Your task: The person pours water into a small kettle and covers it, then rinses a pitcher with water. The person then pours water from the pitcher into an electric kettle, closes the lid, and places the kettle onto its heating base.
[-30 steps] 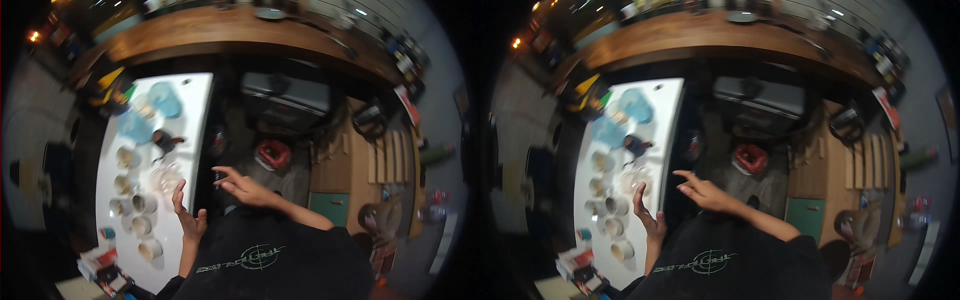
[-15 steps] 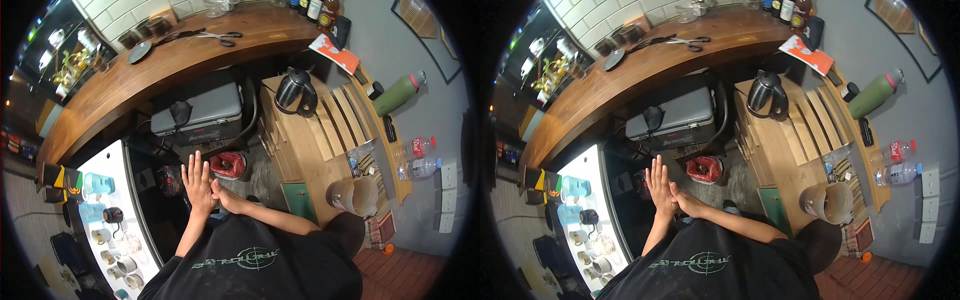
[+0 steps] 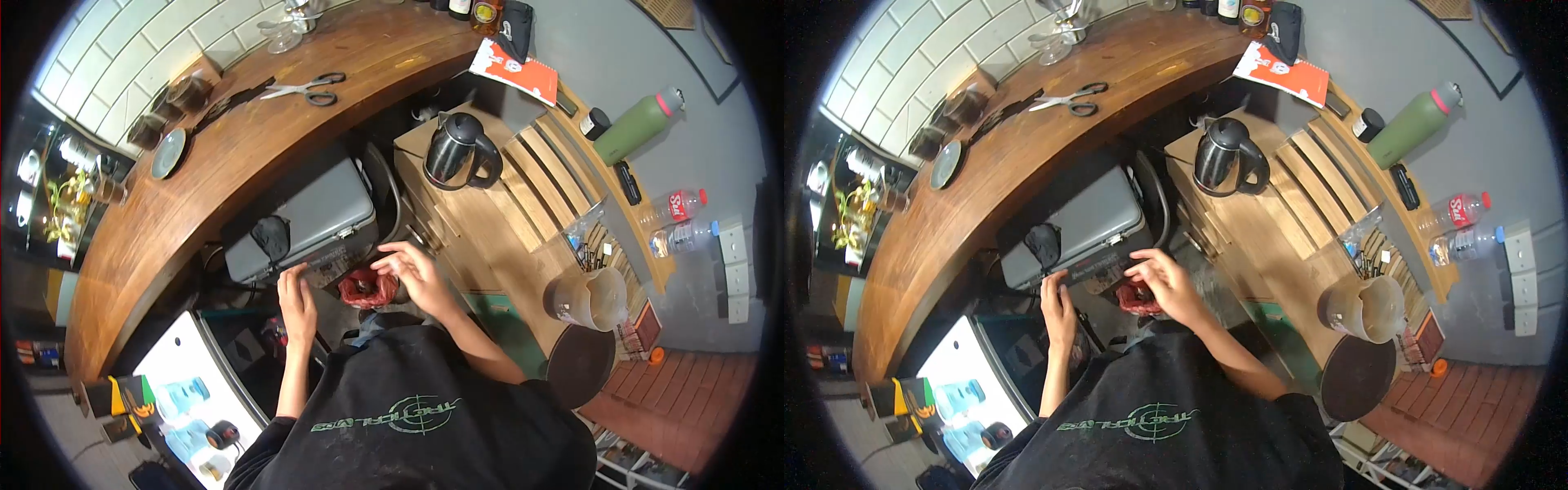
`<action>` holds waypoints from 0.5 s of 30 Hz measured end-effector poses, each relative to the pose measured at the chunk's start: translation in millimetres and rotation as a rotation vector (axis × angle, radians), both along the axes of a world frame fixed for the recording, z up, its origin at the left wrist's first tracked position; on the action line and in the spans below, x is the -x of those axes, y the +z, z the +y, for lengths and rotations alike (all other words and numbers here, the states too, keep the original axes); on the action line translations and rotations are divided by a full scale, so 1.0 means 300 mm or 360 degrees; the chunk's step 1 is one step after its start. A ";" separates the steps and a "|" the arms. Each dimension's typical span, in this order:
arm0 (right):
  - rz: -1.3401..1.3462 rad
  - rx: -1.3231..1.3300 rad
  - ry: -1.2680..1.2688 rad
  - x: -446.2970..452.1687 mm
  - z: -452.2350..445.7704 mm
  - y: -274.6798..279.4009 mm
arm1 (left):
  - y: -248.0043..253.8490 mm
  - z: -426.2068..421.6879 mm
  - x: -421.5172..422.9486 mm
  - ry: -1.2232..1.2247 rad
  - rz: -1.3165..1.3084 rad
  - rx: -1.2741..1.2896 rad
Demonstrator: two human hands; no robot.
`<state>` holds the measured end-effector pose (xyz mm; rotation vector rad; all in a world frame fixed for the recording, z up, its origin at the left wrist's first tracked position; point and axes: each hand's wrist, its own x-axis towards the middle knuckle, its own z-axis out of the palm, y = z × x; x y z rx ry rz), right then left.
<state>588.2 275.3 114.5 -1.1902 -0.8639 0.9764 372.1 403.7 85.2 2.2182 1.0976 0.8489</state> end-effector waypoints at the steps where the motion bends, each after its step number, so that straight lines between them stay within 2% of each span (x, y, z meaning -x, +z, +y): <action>1: -0.0054 0.0057 -0.0070 -0.027 0.016 -0.015 | 0.013 0.036 -0.009 -0.0021 -0.0107 -0.0057; 4: -0.0078 0.0164 -0.0257 -0.108 0.044 -0.039 | 0.027 0.139 0.002 -0.0245 -0.0058 -0.0002; 6: -0.0135 0.0159 -0.0400 -0.174 0.044 -0.020 | 0.029 0.167 -0.019 -0.0238 -0.0125 0.0064; 8: -0.0108 0.0161 -0.0549 -0.260 0.038 0.000 | 0.024 0.208 -0.032 -0.0309 -0.0020 0.0278; 9: -0.0105 0.0166 -0.0564 -0.318 0.036 -0.006 | 0.013 0.213 -0.058 -0.0280 -0.0129 0.0256; 12: -0.0188 0.0123 -0.0761 -0.520 0.012 -0.086 | 0.003 0.230 -0.115 -0.0307 -0.0101 0.0288; 14: -0.0357 0.0113 -0.1045 -0.683 0.018 -0.171 | 0.008 0.224 -0.164 -0.0221 -0.0081 0.0300; 15: -0.0357 0.0115 -0.1040 -0.749 0.030 -0.190 | 0.004 0.221 -0.189 -0.0196 -0.0135 0.0338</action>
